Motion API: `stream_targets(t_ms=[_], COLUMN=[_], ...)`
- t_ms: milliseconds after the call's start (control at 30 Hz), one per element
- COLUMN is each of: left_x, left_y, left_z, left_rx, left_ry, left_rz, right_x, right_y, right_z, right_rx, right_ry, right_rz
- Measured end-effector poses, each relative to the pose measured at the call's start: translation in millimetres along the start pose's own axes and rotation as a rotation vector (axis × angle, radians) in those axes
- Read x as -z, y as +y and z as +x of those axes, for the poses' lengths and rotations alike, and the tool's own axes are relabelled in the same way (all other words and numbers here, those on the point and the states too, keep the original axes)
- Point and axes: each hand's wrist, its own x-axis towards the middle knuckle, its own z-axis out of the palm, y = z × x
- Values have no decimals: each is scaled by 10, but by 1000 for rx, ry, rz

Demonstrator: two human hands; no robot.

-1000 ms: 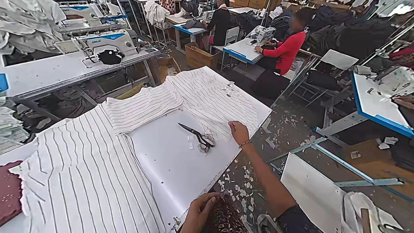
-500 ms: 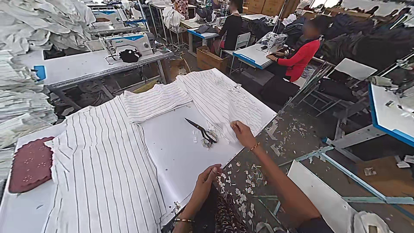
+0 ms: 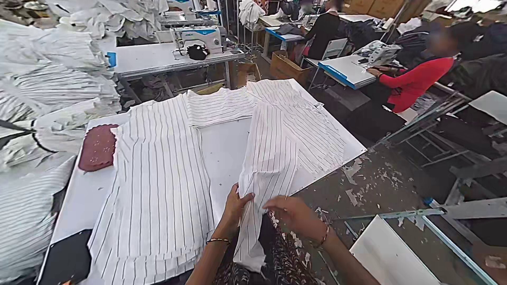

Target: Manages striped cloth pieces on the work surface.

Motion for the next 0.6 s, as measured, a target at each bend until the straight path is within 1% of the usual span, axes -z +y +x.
stream_targets(t_ms=[67, 133, 200, 267, 333, 433, 467, 533, 600], left_x=[85, 217, 367, 542, 736, 1035, 1129, 1213, 1208], left_y=[-74, -120, -92, -36, -49, -148, -199, -268, -239], left_z=[-176, -359, -569, -795, -1003, -1236, -1275, -1244, -1073], left_rx=[-37, -84, -109, -116, -156, -251, -252, -192, -87], left_ry=[-8, 13, 39, 54, 129, 345, 370, 415, 367], left_rz=[-17, 0, 73, 167, 264, 413, 451, 543, 663], right_x=[44, -46, -275, -545, -704, -645, -592, -551, -572], right_y=[102, 287, 518, 717, 787, 578, 507, 440, 430], right_z=[300, 601, 870, 1099, 1244, 1270, 1214, 1038, 896], right_rx=[27, 86, 165, 229, 207, 116, 111, 190, 254], right_ry=[70, 41, -8, 3, -35, -198, -257, -279, -286], right_rz=[-156, -287, -386, -413, -390, -272, -217, -110, -89])
